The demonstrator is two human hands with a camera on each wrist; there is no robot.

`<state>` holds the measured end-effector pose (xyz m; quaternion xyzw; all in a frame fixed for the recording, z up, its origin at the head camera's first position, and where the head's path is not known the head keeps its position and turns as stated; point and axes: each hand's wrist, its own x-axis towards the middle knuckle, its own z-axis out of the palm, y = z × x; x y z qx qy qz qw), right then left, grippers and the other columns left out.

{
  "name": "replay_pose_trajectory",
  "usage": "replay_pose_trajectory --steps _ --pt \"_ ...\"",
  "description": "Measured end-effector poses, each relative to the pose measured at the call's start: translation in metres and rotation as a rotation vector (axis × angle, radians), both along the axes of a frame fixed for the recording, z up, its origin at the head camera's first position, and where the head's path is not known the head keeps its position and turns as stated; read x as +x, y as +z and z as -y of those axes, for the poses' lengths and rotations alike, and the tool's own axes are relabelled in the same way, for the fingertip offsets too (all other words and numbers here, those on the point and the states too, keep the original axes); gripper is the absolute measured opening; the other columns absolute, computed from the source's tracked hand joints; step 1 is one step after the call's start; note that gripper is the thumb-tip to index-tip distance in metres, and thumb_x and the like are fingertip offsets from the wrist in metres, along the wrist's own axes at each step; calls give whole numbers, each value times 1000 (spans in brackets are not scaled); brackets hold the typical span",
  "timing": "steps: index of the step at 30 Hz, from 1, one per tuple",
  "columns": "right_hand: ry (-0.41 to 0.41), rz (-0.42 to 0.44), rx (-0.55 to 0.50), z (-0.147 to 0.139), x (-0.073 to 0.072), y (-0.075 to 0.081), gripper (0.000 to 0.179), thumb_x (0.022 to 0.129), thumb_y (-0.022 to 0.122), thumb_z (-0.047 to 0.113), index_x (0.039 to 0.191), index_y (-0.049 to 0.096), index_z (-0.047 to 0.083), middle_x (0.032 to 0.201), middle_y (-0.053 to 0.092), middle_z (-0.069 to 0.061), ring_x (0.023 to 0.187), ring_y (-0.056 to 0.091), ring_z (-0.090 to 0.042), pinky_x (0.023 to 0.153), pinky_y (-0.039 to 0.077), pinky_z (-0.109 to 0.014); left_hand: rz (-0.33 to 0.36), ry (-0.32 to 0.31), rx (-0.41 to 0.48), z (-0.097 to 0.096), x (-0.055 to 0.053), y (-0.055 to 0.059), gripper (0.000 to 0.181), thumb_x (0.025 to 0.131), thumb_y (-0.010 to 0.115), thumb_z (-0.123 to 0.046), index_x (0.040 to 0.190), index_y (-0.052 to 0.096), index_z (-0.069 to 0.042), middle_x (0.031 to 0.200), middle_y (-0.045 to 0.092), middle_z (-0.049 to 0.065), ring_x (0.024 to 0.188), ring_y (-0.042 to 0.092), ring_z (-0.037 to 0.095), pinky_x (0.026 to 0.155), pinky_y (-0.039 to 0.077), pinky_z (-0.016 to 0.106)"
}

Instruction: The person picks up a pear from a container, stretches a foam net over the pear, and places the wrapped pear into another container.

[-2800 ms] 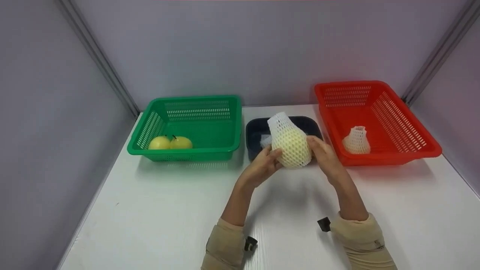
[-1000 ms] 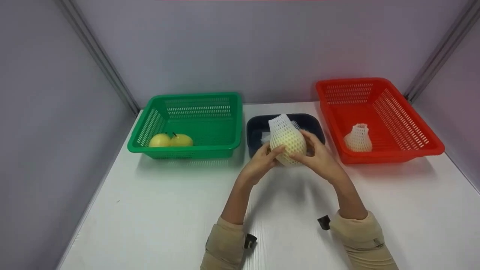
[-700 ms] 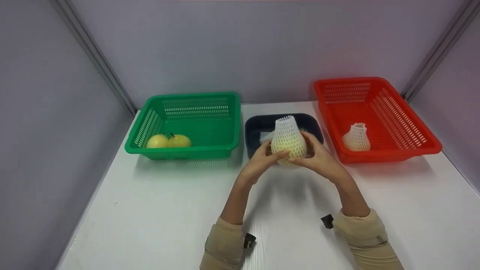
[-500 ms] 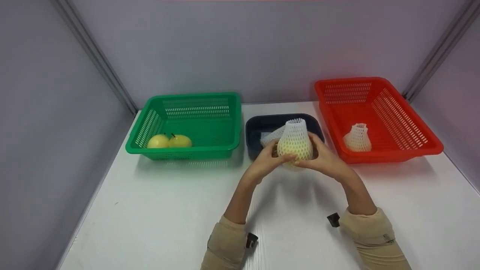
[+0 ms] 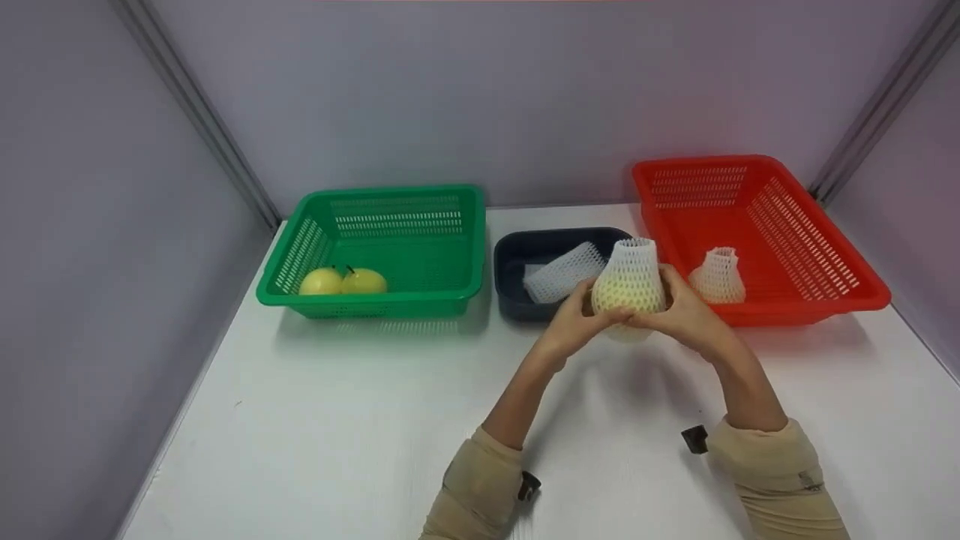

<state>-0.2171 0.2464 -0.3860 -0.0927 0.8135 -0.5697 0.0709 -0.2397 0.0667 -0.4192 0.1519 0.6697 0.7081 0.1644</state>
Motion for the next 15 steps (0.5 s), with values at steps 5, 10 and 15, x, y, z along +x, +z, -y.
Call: replay_pose_trajectory --steps 5,10,15 --pt "-100 -9 52 -17 5 8 87 80 72 21 140 13 0 134 28 -21 117 32 -34 96 34 -49 47 32 57 -26 0 -5 66 83 69 -26 137 35 -8 121 52 -1 107 51 9 83 45 24" --pt "-245 -64 87 -36 10 18 86 83 69 26 141 10 4 136 27 -20 117 31 -35 95 34 -51 101 15 16 -54 1 -10 61 83 69 -26 134 41 -9 116 55 -4 106 52 10 84 45 26" --pt "-315 -110 -17 -49 14 21 76 86 65 20 138 12 8 130 30 -12 112 34 -25 91 40 -24 173 21 -3 -83 2 -17 49 83 68 -19 126 49 -6 115 55 2 104 54 14 84 46 29"
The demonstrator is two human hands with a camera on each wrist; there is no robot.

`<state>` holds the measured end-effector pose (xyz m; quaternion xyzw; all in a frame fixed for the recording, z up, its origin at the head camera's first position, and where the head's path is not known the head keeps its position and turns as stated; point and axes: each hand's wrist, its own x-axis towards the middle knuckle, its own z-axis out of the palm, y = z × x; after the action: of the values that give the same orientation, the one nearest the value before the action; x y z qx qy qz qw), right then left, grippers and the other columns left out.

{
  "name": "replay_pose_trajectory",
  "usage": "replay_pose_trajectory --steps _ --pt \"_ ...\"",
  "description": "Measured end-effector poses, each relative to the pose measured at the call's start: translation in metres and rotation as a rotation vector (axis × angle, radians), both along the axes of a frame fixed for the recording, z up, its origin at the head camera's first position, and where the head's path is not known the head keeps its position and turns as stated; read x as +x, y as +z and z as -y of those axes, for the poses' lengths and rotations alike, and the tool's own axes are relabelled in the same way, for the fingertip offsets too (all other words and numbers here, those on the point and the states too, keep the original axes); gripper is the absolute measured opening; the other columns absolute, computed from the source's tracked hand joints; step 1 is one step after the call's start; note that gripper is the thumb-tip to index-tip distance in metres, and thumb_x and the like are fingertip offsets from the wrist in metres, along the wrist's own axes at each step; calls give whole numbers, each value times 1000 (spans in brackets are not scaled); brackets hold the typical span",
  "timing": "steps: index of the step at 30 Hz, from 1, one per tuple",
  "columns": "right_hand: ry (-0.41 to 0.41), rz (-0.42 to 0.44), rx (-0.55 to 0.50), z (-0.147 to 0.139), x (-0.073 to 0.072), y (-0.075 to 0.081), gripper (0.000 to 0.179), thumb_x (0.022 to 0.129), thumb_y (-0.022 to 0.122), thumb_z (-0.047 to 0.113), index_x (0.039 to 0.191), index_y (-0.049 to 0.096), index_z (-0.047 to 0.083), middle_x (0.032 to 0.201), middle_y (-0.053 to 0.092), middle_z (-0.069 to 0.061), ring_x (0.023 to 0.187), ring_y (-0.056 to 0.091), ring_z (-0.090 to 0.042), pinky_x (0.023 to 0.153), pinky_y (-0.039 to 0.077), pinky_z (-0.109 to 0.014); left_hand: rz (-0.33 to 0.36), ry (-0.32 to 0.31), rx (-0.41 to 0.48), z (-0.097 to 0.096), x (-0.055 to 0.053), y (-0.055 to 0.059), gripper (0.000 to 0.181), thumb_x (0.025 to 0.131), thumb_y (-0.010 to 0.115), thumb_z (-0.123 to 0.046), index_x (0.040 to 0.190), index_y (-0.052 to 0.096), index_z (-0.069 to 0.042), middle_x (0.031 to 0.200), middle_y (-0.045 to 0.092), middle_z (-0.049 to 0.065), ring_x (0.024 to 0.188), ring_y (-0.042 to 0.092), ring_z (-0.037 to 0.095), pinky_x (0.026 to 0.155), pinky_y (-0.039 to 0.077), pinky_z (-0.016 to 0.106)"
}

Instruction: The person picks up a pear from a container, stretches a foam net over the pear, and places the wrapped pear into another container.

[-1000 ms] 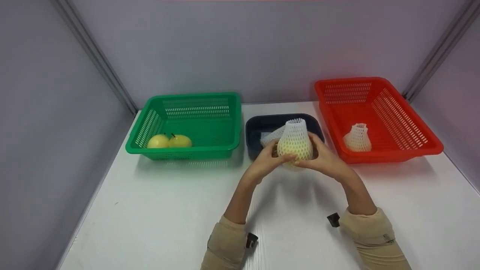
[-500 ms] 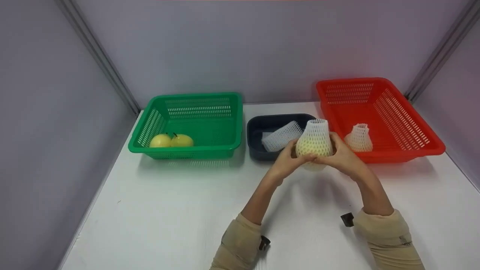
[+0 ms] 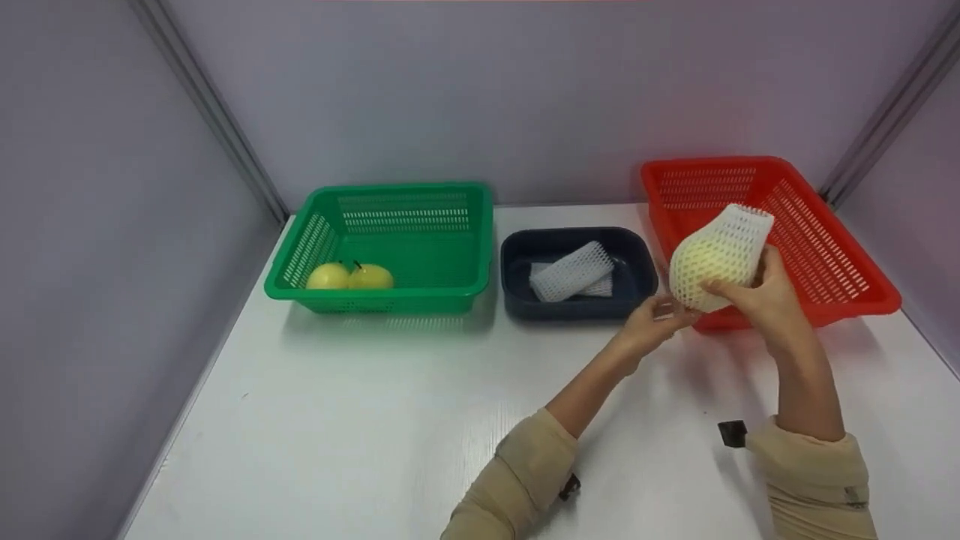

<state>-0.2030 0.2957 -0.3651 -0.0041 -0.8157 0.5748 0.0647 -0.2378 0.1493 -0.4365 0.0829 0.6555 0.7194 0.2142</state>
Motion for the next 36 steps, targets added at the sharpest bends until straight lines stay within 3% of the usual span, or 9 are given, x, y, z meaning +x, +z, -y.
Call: replay_pose_trajectory --steps 2,5,12,20,23,27,32,36 --pt "-10 -29 -36 -5 2 0 73 86 65 15 138 14 9 128 31 -9 110 35 -22 82 42 -14 31 16 10 -12 0 -3 47 83 67 -16 124 50 -3 115 55 6 104 53 15 83 46 29" --pt "-20 -69 -97 -10 4 0 71 85 66 11 136 16 11 125 32 -7 108 36 -20 80 42 -13 57 38 16 -27 -2 -5 48 83 67 -13 125 49 0 116 54 7 104 53 16 83 47 30" --pt "-37 -174 -279 -17 6 2 66 81 67 3 131 24 10 118 39 -6 104 43 -17 77 44 -14 70 125 -21 -56 -10 -5 39 84 67 -22 117 52 -9 102 55 -4 93 53 10 83 46 31" --pt "-92 -166 -288 -26 4 1 66 81 68 5 130 25 13 120 38 -3 106 42 -14 76 45 -14 102 243 -13 -67 -15 -13 30 88 62 -13 115 53 -8 103 57 -2 93 54 13 83 47 33" --pt "-171 -119 -248 -35 1 4 72 82 69 9 134 20 16 126 33 -2 112 37 -14 83 43 -17 112 268 -1 -69 -17 -11 32 87 61 -8 117 52 -6 107 57 0 95 54 14 86 45 34" --pt "-286 -41 -116 -51 -11 9 78 83 69 20 139 15 19 134 28 -4 119 31 -15 96 36 -30 154 331 56 -72 -18 -7 42 85 61 0 125 47 0 117 55 7 103 53 19 90 43 37" --pt "-377 23 15 -76 -35 8 82 83 69 27 142 12 19 139 25 -6 124 29 -18 100 31 -39 158 375 72 -77 -19 -5 48 84 60 4 129 43 2 120 52 8 105 51 20 92 41 38" --pt "-399 85 129 -97 -56 -2 92 81 68 31 143 2 16 142 17 -12 128 25 -24 102 29 -40 165 390 88 -80 -18 -5 42 84 60 4 122 44 -5 112 54 5 98 53 19 88 45 37"
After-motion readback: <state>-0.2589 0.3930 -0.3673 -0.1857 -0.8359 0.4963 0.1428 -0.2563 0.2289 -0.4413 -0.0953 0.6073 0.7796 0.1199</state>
